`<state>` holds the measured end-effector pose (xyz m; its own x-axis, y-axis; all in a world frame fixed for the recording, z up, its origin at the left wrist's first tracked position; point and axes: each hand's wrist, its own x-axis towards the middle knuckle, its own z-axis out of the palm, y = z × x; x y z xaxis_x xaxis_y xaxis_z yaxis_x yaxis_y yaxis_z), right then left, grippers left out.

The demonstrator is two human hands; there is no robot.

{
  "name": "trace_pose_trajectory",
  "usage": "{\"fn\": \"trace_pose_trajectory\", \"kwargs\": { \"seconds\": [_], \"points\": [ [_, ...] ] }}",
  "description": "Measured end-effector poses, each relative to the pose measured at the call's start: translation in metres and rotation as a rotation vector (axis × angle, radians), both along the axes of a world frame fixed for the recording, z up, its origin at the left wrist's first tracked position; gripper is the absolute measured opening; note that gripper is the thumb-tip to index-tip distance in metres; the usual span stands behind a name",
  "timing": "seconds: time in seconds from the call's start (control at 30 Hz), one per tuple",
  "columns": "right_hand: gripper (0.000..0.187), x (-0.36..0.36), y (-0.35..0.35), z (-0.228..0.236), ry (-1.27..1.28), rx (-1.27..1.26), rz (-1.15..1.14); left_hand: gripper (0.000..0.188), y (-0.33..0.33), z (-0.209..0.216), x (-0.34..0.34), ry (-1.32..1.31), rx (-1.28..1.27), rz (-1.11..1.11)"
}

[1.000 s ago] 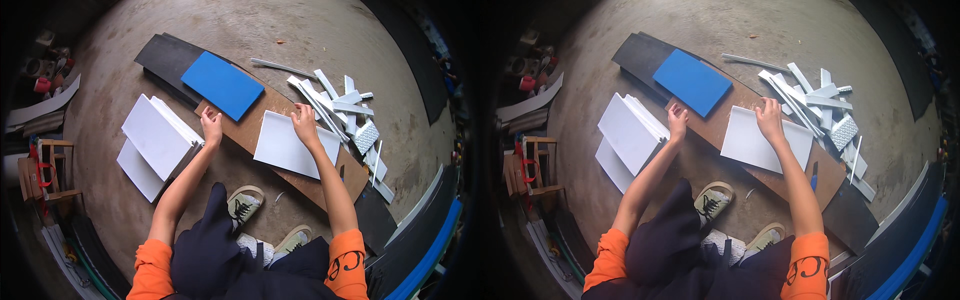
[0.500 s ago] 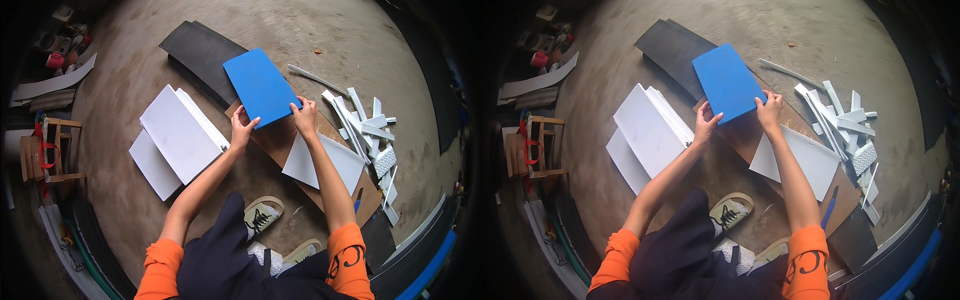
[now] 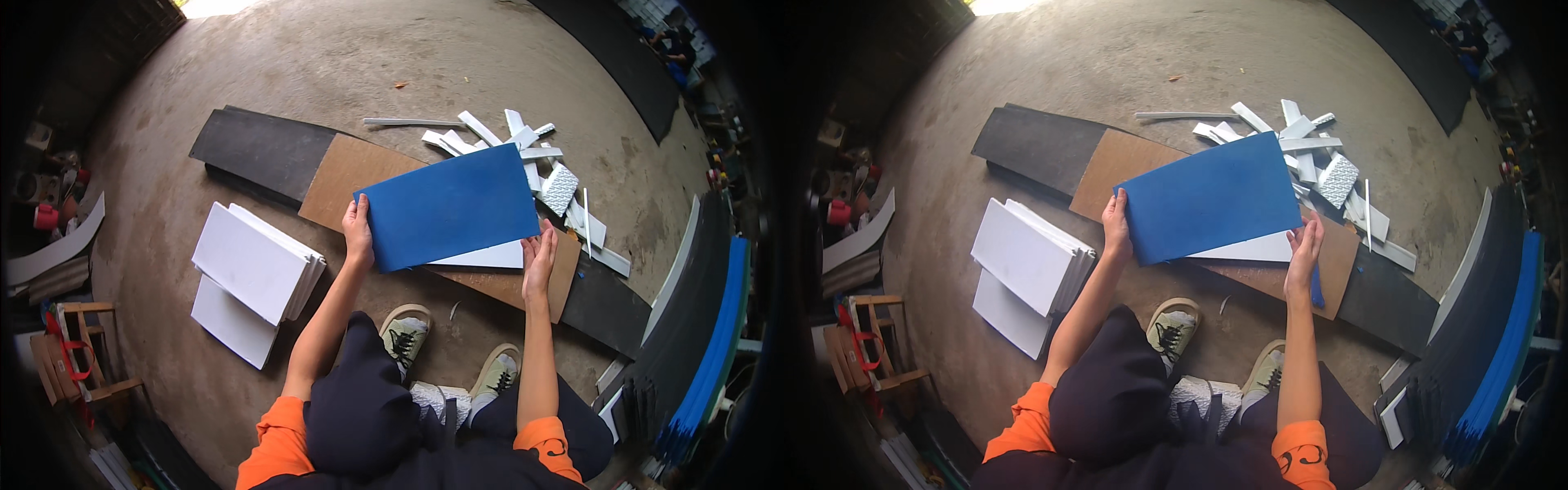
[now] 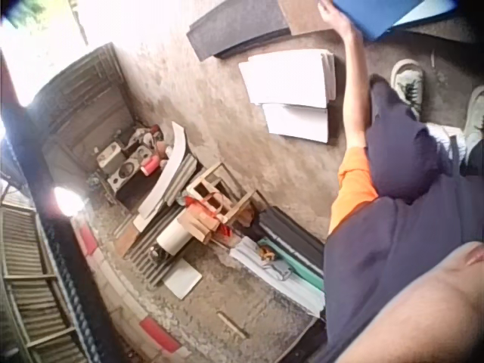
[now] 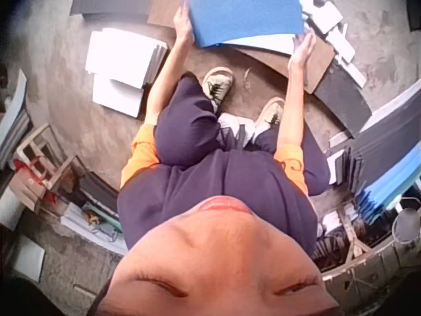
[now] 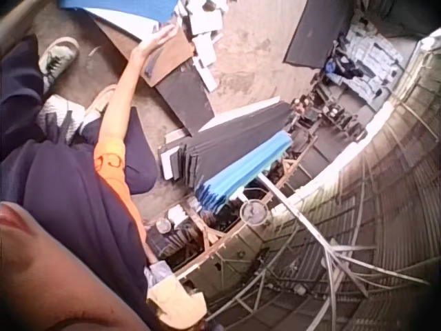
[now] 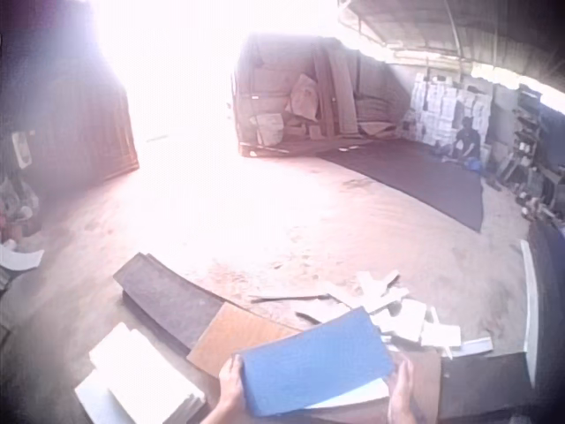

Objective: The person sits on the floor and uses a utility knife to cut blue and white foam sheets into smaller rectangular pieces. They repeatedly align the sheets, score the edges, and separate the cut sections, stacking the finished pieces nearby.

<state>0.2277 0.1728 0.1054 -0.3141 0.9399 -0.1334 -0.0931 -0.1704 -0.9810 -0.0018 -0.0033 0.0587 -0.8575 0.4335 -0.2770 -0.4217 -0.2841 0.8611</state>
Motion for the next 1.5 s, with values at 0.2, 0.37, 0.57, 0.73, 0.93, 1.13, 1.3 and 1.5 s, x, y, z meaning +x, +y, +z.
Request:
{"fn": "trace_pose_trajectory", "kwargs": {
  "seconds": [0.2, 0.37, 0.57, 0.73, 0.93, 1.13, 1.3, 1.5],
  "points": [
    [0.044, 0.054, 0.023, -0.048, -0.276, 0.001, 0.196, 0.026, 0.030, -0.036, 0.015, 0.066, -0.299, -0.259],
    [0.048, 0.056, 0.023, -0.094, -0.625, 0.133, 0.153, 0.040, 0.032, -0.051, 0.009, 0.080, -0.244, -0.352],
    [0.045, 0.048, 0.023, -0.090, -0.910, 0.452, 0.163, 0.052, 0.004, -0.075, 0.053, 0.694, -0.914, -0.384],
    [0.045, 0.043, 0.015, -0.086, -0.985, 0.413, 0.193, 0.048, 0.007, -0.069, 0.048, 0.682, -0.780, -0.434],
    [0.043, 0.048, 0.008, -0.089, -0.928, 0.346, 0.198, 0.048, 0.008, -0.058, 0.025, 0.777, -0.883, -0.501],
    [0.040, 0.051, 0.014, -0.091, -0.909, 0.395, 0.202, 0.051, 0.006, -0.058, 0.023, 0.851, -0.906, -0.558],
    [0.037, 0.052, 0.016, -0.091, -0.849, 0.375, 0.184, 0.068, 0.006, -0.051, 0.024, 0.842, -0.834, -0.594],
    [0.035, 0.055, 0.016, -0.093, -0.799, 0.366, 0.155, 0.091, -0.011, -0.043, 0.030, 1.056, -0.733, -0.695]
  ]
}}
